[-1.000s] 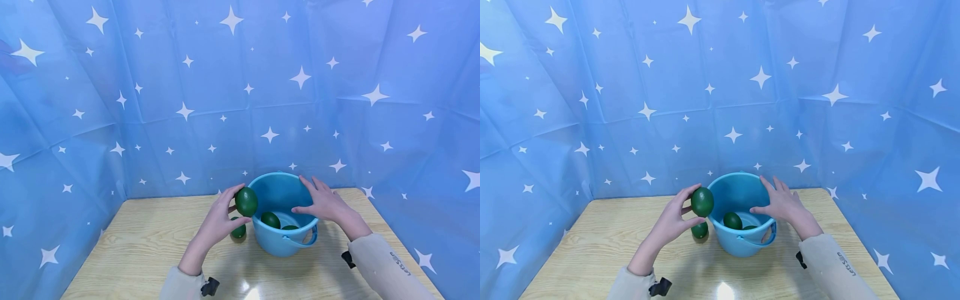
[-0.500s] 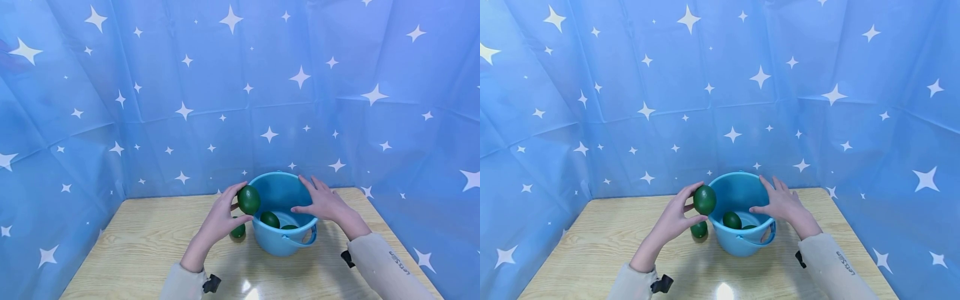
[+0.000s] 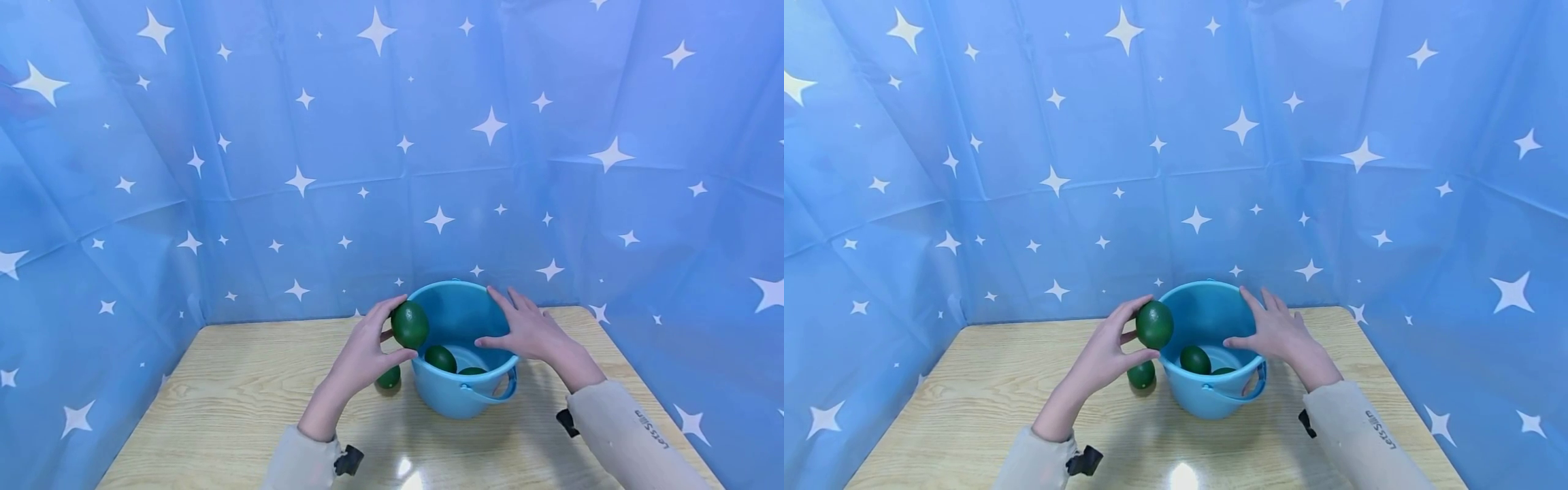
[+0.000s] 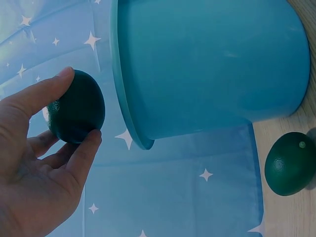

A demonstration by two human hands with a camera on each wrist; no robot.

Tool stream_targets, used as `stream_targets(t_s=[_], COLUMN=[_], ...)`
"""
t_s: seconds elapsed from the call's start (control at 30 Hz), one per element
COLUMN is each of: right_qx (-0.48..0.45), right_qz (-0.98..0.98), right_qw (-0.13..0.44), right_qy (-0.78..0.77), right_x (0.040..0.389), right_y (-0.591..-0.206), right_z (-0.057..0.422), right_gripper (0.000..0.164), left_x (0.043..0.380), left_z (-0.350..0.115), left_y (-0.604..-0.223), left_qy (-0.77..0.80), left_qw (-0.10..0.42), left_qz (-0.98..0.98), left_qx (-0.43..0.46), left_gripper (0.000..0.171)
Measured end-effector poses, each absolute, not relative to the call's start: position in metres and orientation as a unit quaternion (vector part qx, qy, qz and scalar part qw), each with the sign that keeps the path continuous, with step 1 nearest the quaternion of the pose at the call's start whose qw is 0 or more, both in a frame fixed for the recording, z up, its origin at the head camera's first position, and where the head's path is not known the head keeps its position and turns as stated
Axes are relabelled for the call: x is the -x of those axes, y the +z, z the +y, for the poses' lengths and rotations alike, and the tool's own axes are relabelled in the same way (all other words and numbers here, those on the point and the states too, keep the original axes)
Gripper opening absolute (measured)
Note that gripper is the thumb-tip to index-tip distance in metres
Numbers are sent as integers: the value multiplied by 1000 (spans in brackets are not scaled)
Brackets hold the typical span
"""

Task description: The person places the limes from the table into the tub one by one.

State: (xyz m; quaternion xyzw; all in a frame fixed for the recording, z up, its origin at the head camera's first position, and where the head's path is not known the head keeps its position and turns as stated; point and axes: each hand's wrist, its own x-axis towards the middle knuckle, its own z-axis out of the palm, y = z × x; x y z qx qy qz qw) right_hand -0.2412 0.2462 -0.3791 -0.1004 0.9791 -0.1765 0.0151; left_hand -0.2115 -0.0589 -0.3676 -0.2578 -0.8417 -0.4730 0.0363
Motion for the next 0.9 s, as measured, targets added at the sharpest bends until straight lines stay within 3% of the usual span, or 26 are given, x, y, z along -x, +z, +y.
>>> stream_targets(t_s=[0.9], right_qx=[98], right_qz=[979], right_qw=[22], right_qy=[-179], right_x=[241], right_y=[-378], right_z=[246], right_gripper=[111], left_x=[213], left_z=[-51], left_y=[-365], left_qy=[-471], left_qw=[25], left_qz=[-841], left_qx=[263], left_gripper=[80])
